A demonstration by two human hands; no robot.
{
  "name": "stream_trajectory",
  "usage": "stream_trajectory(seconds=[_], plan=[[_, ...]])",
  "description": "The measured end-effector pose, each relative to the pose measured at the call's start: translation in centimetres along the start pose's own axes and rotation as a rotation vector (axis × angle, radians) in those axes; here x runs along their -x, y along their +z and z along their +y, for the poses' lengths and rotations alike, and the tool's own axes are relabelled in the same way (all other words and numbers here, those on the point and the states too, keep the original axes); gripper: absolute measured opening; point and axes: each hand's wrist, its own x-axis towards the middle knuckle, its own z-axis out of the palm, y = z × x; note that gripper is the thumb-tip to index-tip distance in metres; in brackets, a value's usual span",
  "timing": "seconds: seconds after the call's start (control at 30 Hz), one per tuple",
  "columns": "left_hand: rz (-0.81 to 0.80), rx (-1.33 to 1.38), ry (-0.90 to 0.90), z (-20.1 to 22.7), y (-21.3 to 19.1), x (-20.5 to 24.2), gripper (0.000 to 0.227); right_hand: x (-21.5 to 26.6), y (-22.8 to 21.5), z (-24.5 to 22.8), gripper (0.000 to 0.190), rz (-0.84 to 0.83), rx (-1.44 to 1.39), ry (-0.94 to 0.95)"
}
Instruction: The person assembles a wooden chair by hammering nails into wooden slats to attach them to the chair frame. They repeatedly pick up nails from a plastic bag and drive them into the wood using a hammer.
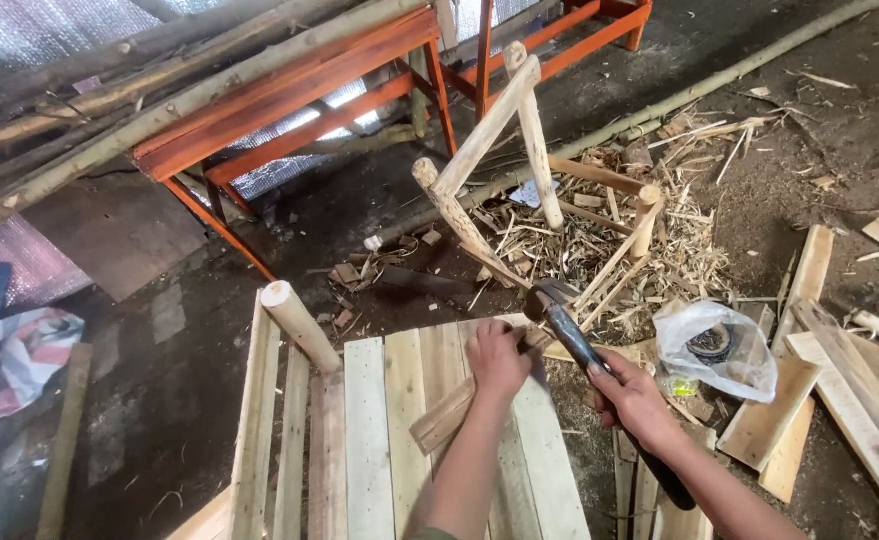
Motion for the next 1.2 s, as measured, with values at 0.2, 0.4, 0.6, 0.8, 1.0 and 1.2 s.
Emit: stream_trajectory(seconds=[0.2,0.4,0.6,0.8,1.0,1.2], plan=[[0.037,0.188,0.032,-1.2,1.4,-0.5,0.050,-0.8,0.1,-0.8,0.040,0.023,0.180,-0.006],[0.147,0.014,0.140,-1.7,1.3,-0.6,0.047,-0.7,0.7,-0.1,0.038,0.130,0.044,-0.054],[0.187,-0.009,0.179,-2.1,3.2,-0.7,0.037,0.0,0.6,-1.1,0.032,0.146,0.033,-0.003],[0.254,-0.030,0.186,-2.4,3.8,-1.4,0.030,-0.3,0.9,-1.7,0.032,0.154,-0.011,-0.129],[0.253,0.041,0.191,-2.6,4.2,-2.0,0.035,-1.7,0.0,-0.4,0.042,0.114,0.019,0.042],[0.316,-0.029,0.207,-2.3,3.5,-1.3,0.026,-1.0,0.5,-1.2,0.038,0.150,-0.032,-0.108]])
